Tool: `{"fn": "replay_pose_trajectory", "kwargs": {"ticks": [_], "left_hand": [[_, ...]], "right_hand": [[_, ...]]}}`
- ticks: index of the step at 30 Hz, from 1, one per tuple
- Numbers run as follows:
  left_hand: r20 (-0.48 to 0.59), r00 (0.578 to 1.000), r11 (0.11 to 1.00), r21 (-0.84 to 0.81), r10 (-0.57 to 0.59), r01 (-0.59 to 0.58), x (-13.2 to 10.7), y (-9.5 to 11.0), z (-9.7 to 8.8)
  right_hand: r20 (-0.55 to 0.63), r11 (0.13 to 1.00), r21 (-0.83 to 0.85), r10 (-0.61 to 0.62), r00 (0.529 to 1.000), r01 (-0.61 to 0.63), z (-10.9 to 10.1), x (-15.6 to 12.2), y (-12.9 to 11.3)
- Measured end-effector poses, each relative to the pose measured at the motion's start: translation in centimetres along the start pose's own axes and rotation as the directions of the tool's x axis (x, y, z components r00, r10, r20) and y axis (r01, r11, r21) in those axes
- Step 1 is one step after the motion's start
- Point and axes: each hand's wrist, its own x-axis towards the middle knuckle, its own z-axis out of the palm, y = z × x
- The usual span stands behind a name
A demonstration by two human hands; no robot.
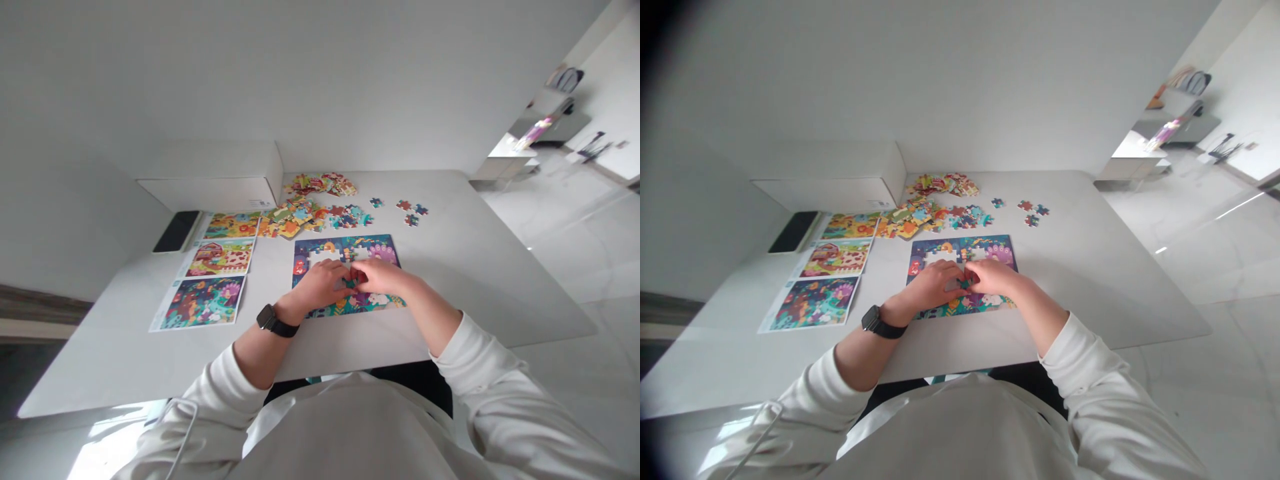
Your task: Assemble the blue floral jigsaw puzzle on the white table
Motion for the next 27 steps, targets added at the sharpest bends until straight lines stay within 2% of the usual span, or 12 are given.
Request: {"fn": "replay_pose_trajectory", "kwargs": {"ticks": [5, 11, 15, 19, 22, 27], "left_hand": [[0.034, 0.995, 0.990, 0.106, -0.096, 0.092, 0.2, 1.1, 0.0], [0.016, 0.996, 0.994, 0.063, -0.090, 0.089, 0.2, 0.7, 0.3], [-0.020, 0.999, 0.999, -0.018, -0.049, 0.048, 0.2, -0.1, 0.4], [-0.144, 0.985, 0.988, -0.135, -0.094, 0.074, 0.0, -0.7, 0.1], [-0.231, 0.952, 0.969, -0.193, -0.199, 0.156, 0.0, -0.9, -0.5], [-0.270, 0.879, 0.918, -0.177, -0.392, 0.355, 0.1, -0.6, -1.4]], "right_hand": [[0.021, 0.998, 0.044, 0.037, 0.999, -0.037, 0.0, 0.1, 0.1], [0.036, 0.992, 0.120, 0.031, 0.999, -0.035, -0.1, 0.1, 0.3], [0.021, 0.957, 0.289, 0.026, 0.999, -0.031, -0.5, 0.4, 1.4], [-0.105, 0.867, 0.498, 0.064, 0.992, -0.003, -1.7, 0.5, 3.3], [-0.238, 0.810, 0.587, 0.173, 0.956, -0.001, -2.9, 0.1, 5.0], [-0.440, 0.783, 0.622, 0.346, 0.828, 0.003, -3.9, 0.0, 8.1]]}}
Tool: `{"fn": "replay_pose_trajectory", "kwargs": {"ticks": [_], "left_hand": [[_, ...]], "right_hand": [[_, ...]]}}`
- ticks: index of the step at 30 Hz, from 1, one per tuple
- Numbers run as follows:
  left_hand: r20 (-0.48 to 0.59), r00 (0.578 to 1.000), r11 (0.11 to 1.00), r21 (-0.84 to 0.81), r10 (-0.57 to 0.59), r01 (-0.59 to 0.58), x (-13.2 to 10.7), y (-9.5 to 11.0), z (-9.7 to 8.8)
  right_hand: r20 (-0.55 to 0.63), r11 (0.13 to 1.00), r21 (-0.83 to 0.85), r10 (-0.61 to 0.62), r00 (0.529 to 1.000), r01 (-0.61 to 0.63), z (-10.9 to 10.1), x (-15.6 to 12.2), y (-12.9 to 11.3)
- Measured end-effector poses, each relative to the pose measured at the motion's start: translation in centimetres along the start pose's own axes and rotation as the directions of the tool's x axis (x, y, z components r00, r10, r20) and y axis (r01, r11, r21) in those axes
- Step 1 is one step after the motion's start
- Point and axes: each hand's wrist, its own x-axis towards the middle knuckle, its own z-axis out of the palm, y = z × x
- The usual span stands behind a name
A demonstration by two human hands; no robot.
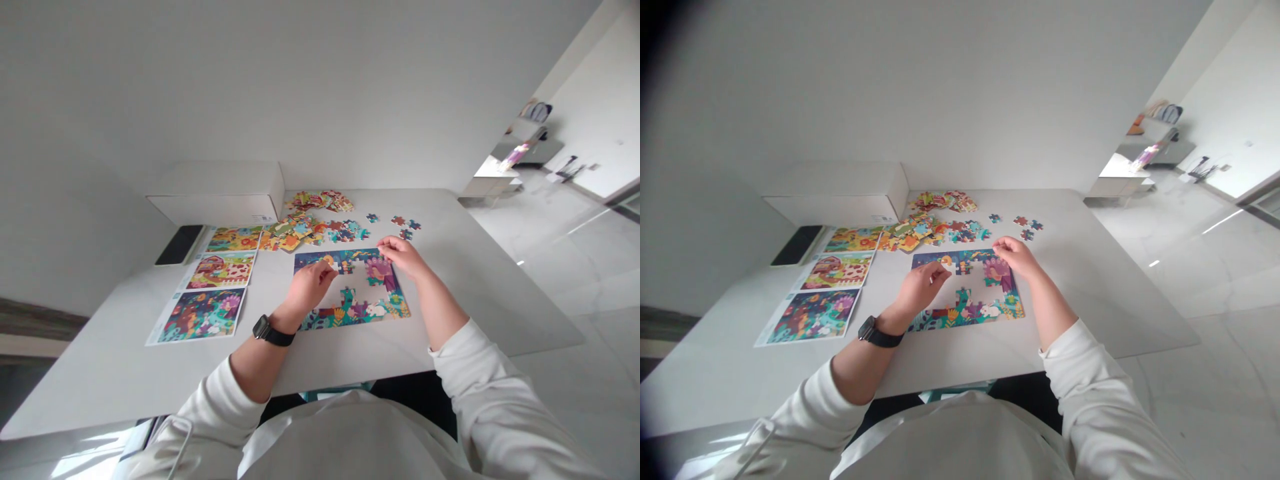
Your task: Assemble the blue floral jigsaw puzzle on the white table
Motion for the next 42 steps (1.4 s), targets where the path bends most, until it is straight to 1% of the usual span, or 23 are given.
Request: {"fn": "replay_pose_trajectory", "kwargs": {"ticks": [2, 3, 6, 8, 10, 14, 17, 19, 22, 25, 27, 30, 34, 36, 39, 42], "left_hand": [[-0.024, 0.999, 0.998, 0.030, -0.048, 0.049, -0.1, 0.3, -0.3], [-0.028, 0.998, 0.998, 0.033, -0.052, 0.053, -0.2, 0.4, -0.4], [-0.032, 0.999, 1.000, 0.021, -0.020, 0.021, -0.4, 0.6, -0.6], [-0.032, 0.999, 0.999, 0.029, -0.011, 0.012, -0.5, 0.6, -0.6], [-0.028, 1.000, 0.999, 0.048, -0.012, 0.013, -0.5, 0.5, -0.6], [-0.010, 1.000, 0.998, 0.055, -0.001, 0.001, -0.3, 0.1, -0.5], [-0.013, 1.000, 0.998, 0.056, -0.018, 0.019, -0.1, -0.2, -0.5], [-0.018, 0.999, 0.998, 0.058, -0.037, 0.038, -0.1, -0.3, -0.6], [-0.025, 0.998, 0.997, 0.052, -0.060, 0.061, 0.0, -0.5, -0.7], [-0.050, 0.996, 0.996, 0.031, -0.079, 0.081, -0.1, -0.7, -0.9], [-0.067, 0.994, 0.995, 0.022, -0.091, 0.092, -0.1, -0.7, -1.1], [-0.070, 0.993, 0.995, 0.023, -0.098, 0.099, -0.1, -0.6, -1.3], [-0.071, 0.993, 0.995, 0.019, -0.097, 0.098, -0.1, -0.7, -1.3], [-0.070, 0.993, 0.995, 0.013, -0.098, 0.099, -0.2, -0.7, -1.2], [-0.070, 0.993, 0.995, 0.007, -0.094, 0.095, -0.2, -0.6, -1.2], [-0.066, 0.994, 0.996, 0.007, -0.092, 0.092, -0.2, -0.6, -1.2]], "right_hand": [[-0.065, 0.999, -0.039, 0.001, 0.998, -0.003, -0.3, 0.7, 0.8], [-0.088, 0.997, -0.075, -0.007, 0.996, 0.000, -0.4, 1.1, 1.1], [-0.112, 0.976, -0.213, -0.063, 0.992, 0.038, 0.1, 2.4, 1.1], [-0.071, 0.948, -0.310, -0.100, 0.992, 0.074, 0.7, 3.5, 0.3], [0.002, 0.905, -0.410, -0.124, 0.992, 0.114, 1.6, 4.7, -0.9], [0.178, 0.772, -0.594, -0.151, 0.972, 0.228, 4.0, 7.9, -2.9], [0.277, 0.671, -0.670, -0.171, 0.946, 0.317, 6.3, 10.3, -3.6], [0.300, 0.620, -0.706, -0.175, 0.938, 0.342, 7.9, 11.6, -3.7], [0.287, 0.573, -0.750, -0.169, 0.943, 0.331, 9.8, 13.2, -3.7], [0.278, 0.552, -0.774, -0.142, 0.950, 0.309, 10.7, 14.3, -3.4], [0.287, 0.551, -0.775, -0.128, 0.949, 0.309, 10.7, 14.8, -2.9], [0.309, 0.560, -0.759, -0.139, 0.941, 0.332, 9.9, 15.0, -2.0], [0.335, 0.565, -0.742, -0.155, 0.929, 0.362, 7.6, 14.7, -1.1], [0.331, 0.571, -0.741, -0.148, 0.932, 0.354, 6.3, 14.5, -0.7], [0.314, 0.608, -0.725, -0.126, 0.941, 0.323, 4.5, 14.2, -0.1], [0.308, 0.646, -0.693, -0.134, 0.942, 0.319, 3.0, 14.1, 0.6]]}}
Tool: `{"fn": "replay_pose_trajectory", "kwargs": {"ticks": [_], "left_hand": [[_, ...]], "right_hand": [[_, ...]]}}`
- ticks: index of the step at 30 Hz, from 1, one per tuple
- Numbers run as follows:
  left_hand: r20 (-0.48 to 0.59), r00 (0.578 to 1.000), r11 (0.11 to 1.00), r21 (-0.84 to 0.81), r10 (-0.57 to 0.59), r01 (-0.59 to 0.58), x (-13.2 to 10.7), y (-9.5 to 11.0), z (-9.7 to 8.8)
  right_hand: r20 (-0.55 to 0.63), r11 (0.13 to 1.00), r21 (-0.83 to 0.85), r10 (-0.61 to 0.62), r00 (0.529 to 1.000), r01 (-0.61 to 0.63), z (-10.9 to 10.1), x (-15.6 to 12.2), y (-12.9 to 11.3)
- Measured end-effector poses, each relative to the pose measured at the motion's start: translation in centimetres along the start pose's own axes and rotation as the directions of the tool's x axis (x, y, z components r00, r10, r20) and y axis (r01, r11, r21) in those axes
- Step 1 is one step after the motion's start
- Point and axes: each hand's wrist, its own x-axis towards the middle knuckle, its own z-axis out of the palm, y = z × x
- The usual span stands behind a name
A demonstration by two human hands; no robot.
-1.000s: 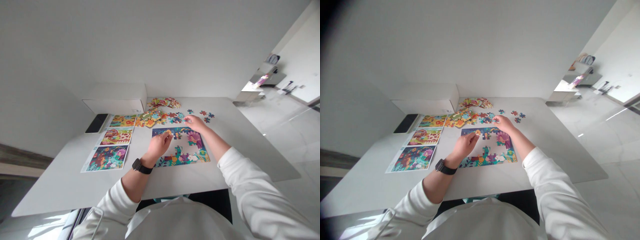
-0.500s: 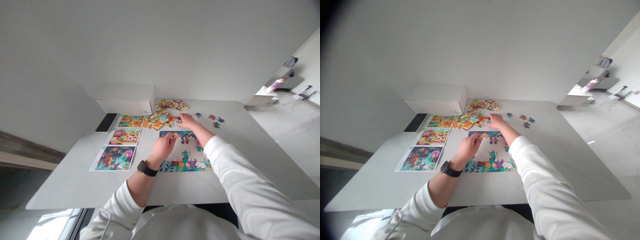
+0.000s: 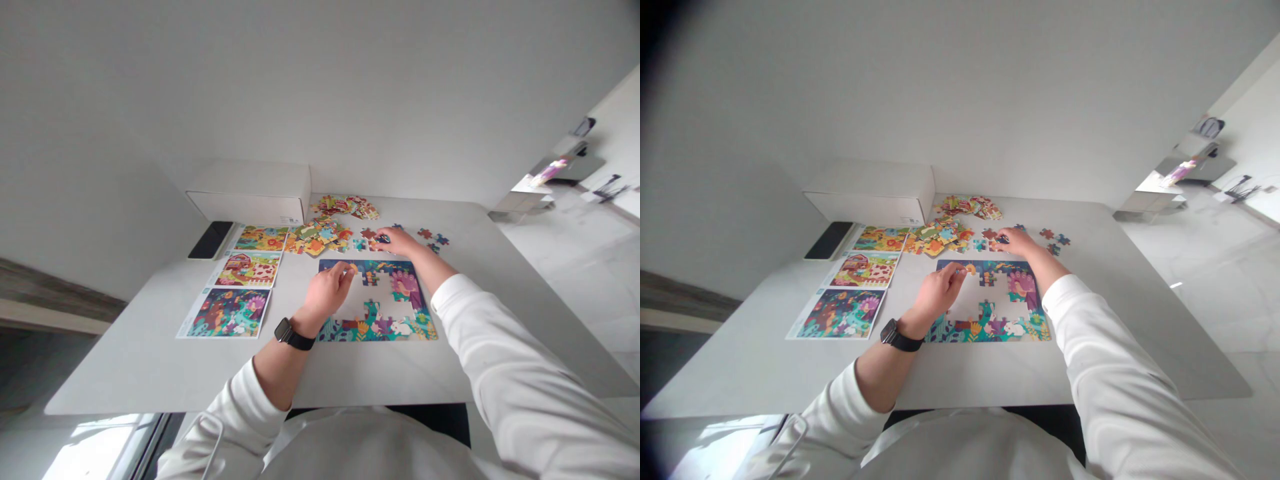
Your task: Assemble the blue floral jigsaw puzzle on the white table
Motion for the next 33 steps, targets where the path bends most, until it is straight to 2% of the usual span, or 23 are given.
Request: {"fn": "replay_pose_trajectory", "kwargs": {"ticks": [8, 13, 17, 20, 24, 27, 30, 33], "left_hand": [[-0.001, 1.000, 1.000, -0.017, -0.007, 0.007, 0.0, 0.0, 0.0], [0.000, 1.000, 0.999, -0.034, -0.016, 0.016, 0.1, 0.1, -0.1], [-0.019, 0.999, 0.998, -0.047, -0.045, 0.044, 0.2, 0.2, -0.3], [-0.036, 0.998, 0.997, -0.053, -0.059, 0.057, 0.2, 0.1, -0.4], [-0.057, 0.997, 0.997, -0.042, -0.061, 0.059, 0.3, 0.1, -0.5], [-0.067, 0.996, 0.998, -0.040, -0.059, 0.056, 0.3, 0.0, -0.6], [-0.073, 0.996, 0.997, -0.049, -0.055, 0.051, 0.3, -0.1, -0.6], [-0.093, 0.994, 0.996, -0.083, -0.052, 0.045, 0.5, -0.3, -0.5]], "right_hand": [[-0.010, 1.000, 0.020, 0.004, 1.000, -0.004, -1.2, -1.4, 2.6], [-0.007, 0.999, -0.040, 0.024, 1.000, -0.024, -2.0, -1.7, 3.5], [-0.040, 0.996, -0.087, -0.027, 0.999, 0.023, -1.7, -1.2, 2.3], [0.007, 0.989, -0.138, -0.046, 0.999, 0.047, -1.2, -0.8, 0.6], [0.100, 0.973, -0.225, 0.074, 0.992, -0.050, -1.0, -0.1, -1.5], [0.120, 0.962, -0.251, 0.142, 0.983, -0.109, -1.2, 0.2, -2.4], [0.069, 0.965, -0.207, 0.178, 0.982, -0.160, -1.3, -0.2, -2.8], [-0.033, 0.977, -0.048, 0.207, 0.978, -0.209, -1.2, -1.5, -3.3]]}}
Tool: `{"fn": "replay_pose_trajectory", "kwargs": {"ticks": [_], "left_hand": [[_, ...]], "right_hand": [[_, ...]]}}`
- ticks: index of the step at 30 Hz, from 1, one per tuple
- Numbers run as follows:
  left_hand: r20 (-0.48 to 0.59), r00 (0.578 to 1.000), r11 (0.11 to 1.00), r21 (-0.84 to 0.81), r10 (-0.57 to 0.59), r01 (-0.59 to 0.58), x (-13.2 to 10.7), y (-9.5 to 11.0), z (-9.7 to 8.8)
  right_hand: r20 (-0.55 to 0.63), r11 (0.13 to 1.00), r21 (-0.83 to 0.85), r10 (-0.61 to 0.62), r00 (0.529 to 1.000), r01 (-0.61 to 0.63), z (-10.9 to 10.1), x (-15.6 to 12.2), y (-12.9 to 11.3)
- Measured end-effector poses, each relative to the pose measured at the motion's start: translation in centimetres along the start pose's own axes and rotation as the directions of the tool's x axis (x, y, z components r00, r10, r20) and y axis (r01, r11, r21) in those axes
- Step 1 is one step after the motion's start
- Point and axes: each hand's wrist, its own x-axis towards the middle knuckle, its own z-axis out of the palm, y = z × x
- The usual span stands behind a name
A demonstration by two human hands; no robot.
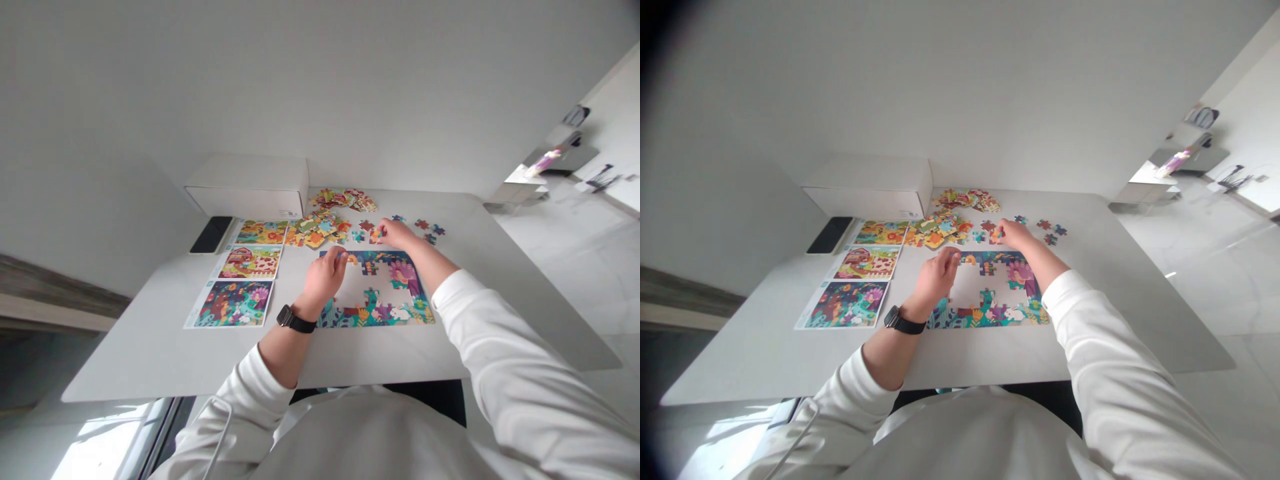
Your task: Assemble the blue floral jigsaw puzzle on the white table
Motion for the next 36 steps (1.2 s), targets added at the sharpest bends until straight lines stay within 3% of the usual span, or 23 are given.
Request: {"fn": "replay_pose_trajectory", "kwargs": {"ticks": [3, 7, 11, 16, 21, 28, 36], "left_hand": [[-0.021, 1.000, 0.998, -0.070, 0.004, -0.006, 0.3, -0.4, 0.2], [-0.055, 0.998, 0.974, -0.221, 0.035, -0.047, 0.7, -0.8, 0.7], [-0.009, 0.996, 0.885, -0.457, 0.092, -0.086, 0.7, -0.7, 1.0], [0.075, 0.990, 0.783, -0.621, 0.116, -0.045, 0.1, -0.7, 0.7], [0.063, 0.998, 0.778, -0.628, 0.012, 0.030, -1.3, -1.3, 0.1], [0.149, 0.988, 0.775, -0.628, 0.031, 0.071, -2.0, -1.8, 0.5], [0.141, 0.989, 0.844, -0.535, 0.046, 0.037, -2.0, -2.2, 1.3]], "right_hand": [[-0.112, 0.956, 0.289, -0.017, 0.994, 0.049, -0.3, -2.2, -0.5], [-0.199, 0.741, 0.649, -0.053, 0.979, 0.172, -0.6, -6.7, -2.4], [-0.177, 0.561, 0.813, -0.019, 0.984, 0.157, 0.6, -11.3, -5.4], [-0.184, 0.449, 0.882, 0.040, 0.982, 0.147, 3.4, -13.6, -7.6], [-0.151, 0.429, 0.892, -0.010, 0.988, 0.141, 4.8, -13.5, -7.9], [-0.107, 0.448, 0.886, -0.046, 0.993, 0.116, 6.3, -13.6, -8.4], [-0.159, 0.505, 0.843, -0.092, 0.983, 0.184, 5.5, -14.2, -8.3]]}}
